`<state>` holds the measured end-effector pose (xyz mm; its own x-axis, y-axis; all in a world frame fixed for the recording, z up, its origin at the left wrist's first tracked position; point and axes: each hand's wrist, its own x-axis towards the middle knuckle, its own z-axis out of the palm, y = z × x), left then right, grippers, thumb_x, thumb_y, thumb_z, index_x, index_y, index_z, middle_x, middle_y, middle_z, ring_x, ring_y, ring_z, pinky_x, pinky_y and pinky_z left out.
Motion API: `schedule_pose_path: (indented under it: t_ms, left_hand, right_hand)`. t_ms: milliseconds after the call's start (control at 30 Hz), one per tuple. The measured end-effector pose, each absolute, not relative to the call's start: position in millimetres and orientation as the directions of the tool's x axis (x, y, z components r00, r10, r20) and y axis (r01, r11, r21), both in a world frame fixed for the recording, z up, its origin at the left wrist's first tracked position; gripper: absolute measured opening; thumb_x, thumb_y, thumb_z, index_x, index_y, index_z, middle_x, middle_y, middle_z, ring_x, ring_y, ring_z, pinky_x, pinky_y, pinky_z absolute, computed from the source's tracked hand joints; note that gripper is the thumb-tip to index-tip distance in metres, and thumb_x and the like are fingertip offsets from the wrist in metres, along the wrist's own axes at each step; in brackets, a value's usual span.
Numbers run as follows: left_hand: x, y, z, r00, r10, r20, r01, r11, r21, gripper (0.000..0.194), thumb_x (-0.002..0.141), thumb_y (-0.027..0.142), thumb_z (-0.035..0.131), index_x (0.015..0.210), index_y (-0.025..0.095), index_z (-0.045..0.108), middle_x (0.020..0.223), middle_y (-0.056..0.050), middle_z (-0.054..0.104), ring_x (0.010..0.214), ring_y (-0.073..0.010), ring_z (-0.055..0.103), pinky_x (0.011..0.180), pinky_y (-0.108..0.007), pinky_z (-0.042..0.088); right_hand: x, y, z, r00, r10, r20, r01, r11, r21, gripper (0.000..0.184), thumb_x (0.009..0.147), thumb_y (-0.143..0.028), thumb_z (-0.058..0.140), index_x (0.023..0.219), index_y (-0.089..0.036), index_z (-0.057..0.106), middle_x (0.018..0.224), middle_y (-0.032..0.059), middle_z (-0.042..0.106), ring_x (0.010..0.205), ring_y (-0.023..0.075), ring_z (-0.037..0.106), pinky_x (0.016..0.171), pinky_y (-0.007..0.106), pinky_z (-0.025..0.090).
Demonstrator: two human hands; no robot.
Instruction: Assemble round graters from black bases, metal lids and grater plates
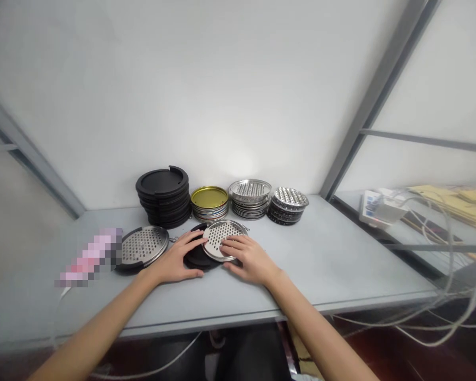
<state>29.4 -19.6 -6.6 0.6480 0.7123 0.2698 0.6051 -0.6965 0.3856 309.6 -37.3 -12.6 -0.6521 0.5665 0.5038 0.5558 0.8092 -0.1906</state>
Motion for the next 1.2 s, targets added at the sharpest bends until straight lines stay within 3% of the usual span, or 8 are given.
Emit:
schedule_pose_path:
  t_ms: [167, 267, 467, 567, 700, 933, 1067, 1200]
  left_hand:
    - [30, -22, -4, 0.632, 0.712, 0.306, 0.627, -0.702, 0.338, 0.096, 0.065, 0.066, 0.073, 0.144, 0.023, 0.040, 0.156, -0.015, 0.026, 0.144, -0.0369, 0.021, 0.117, -0.056, 0.022]
    - [31, -23, -6, 0.612, 0.743, 0.272, 0.663, -0.669, 0.335, 0.104, 0.064, 0.066, 0.074, 0.148, 0.022, 0.032, 0.158, -0.014, 0.021, 0.145, -0.0368, 0.017, 0.117, -0.056, 0.023]
    - [30, -23, -7, 0.596, 0.757, 0.268, 0.644, -0.650, 0.403, 0.097, 0.074, 0.060, 0.069, 0.150, 0.019, 0.026, 0.153, -0.014, 0.034, 0.144, -0.0320, 0.023, 0.116, -0.051, 0.029]
    - [29, -24, -1, 0.572, 0.749, 0.334, 0.582, -0.657, 0.478, 0.073, 0.083, 0.051, 0.064, 0.145, 0.021, 0.039, 0.141, -0.013, 0.052, 0.135, -0.0286, 0.041, 0.112, -0.049, 0.034]
    - [24, -24, 10, 0.431, 0.765, 0.479, 0.483, -0.644, 0.594, 0.032, 0.088, 0.041, 0.061, 0.112, 0.019, 0.066, 0.111, -0.009, 0.070, 0.106, -0.0233, 0.063, 0.097, -0.039, 0.048]
    - [3, -19, 19, 0.049, 0.792, 0.608, 0.280, -0.595, 0.753, 0.036, 0.084, 0.045, 0.065, 0.103, 0.015, 0.068, 0.100, -0.010, 0.073, 0.095, -0.0233, 0.068, 0.090, -0.035, 0.053]
    - [-5, -10, 18, -0.206, 0.785, 0.585, 0.137, -0.569, 0.811, 0.052, 0.076, 0.059, 0.068, 0.103, 0.014, 0.069, 0.100, -0.011, 0.072, 0.093, -0.0237, 0.069, 0.087, -0.034, 0.054]
    - [-7, -4, 14, -0.254, 0.785, 0.564, 0.073, -0.566, 0.821, 0.057, 0.072, 0.063, 0.069, 0.101, 0.014, 0.070, 0.097, -0.011, 0.072, 0.092, -0.0242, 0.068, 0.086, -0.035, 0.055]
  right_hand:
    - [315, -34, -14, -0.492, 0.662, 0.565, 0.609, 0.726, -0.320, 0.050, 0.086, -0.041, 0.060, 0.130, -0.018, 0.055, 0.140, 0.0159, 0.051, 0.132, 0.0308, 0.043, 0.108, 0.052, 0.038]
    - [316, -32, -16, -0.539, 0.668, 0.513, 0.609, 0.730, -0.311, 0.068, 0.077, -0.049, 0.069, 0.135, -0.019, 0.052, 0.145, 0.0166, 0.045, 0.136, 0.0344, 0.038, 0.109, 0.055, 0.035]
    - [317, -28, -19, -0.594, 0.644, 0.481, 0.592, 0.755, -0.280, 0.051, 0.089, -0.033, 0.059, 0.137, -0.022, 0.050, 0.138, 0.0119, 0.055, 0.133, 0.0312, 0.045, 0.108, 0.054, 0.038]
    - [321, -28, -18, -0.478, 0.671, 0.567, 0.586, 0.725, -0.363, 0.045, 0.094, -0.032, 0.051, 0.138, -0.022, 0.048, 0.136, 0.0118, 0.057, 0.128, 0.0279, 0.051, 0.106, 0.048, 0.043]
    - [325, -31, -17, -0.235, 0.738, 0.633, 0.592, 0.625, -0.509, 0.038, 0.097, -0.032, 0.044, 0.133, -0.021, 0.050, 0.127, 0.0110, 0.063, 0.112, 0.0247, 0.062, 0.091, 0.039, 0.054]
    - [326, -31, -20, -0.110, 0.741, 0.663, 0.610, 0.577, -0.544, 0.036, 0.096, -0.032, 0.045, 0.129, -0.021, 0.053, 0.122, 0.0109, 0.065, 0.106, 0.0253, 0.065, 0.078, 0.035, 0.058]
    - [325, -32, -19, -0.219, 0.680, 0.699, 0.611, 0.655, -0.445, 0.036, 0.095, -0.030, 0.049, 0.129, -0.022, 0.054, 0.121, 0.0104, 0.066, 0.106, 0.0240, 0.065, 0.087, 0.038, 0.056]
    - [321, -33, -17, -0.447, 0.581, 0.680, 0.551, 0.778, -0.302, 0.040, 0.093, -0.028, 0.053, 0.132, -0.023, 0.052, 0.126, 0.0103, 0.064, 0.118, 0.0241, 0.059, 0.099, 0.043, 0.050]
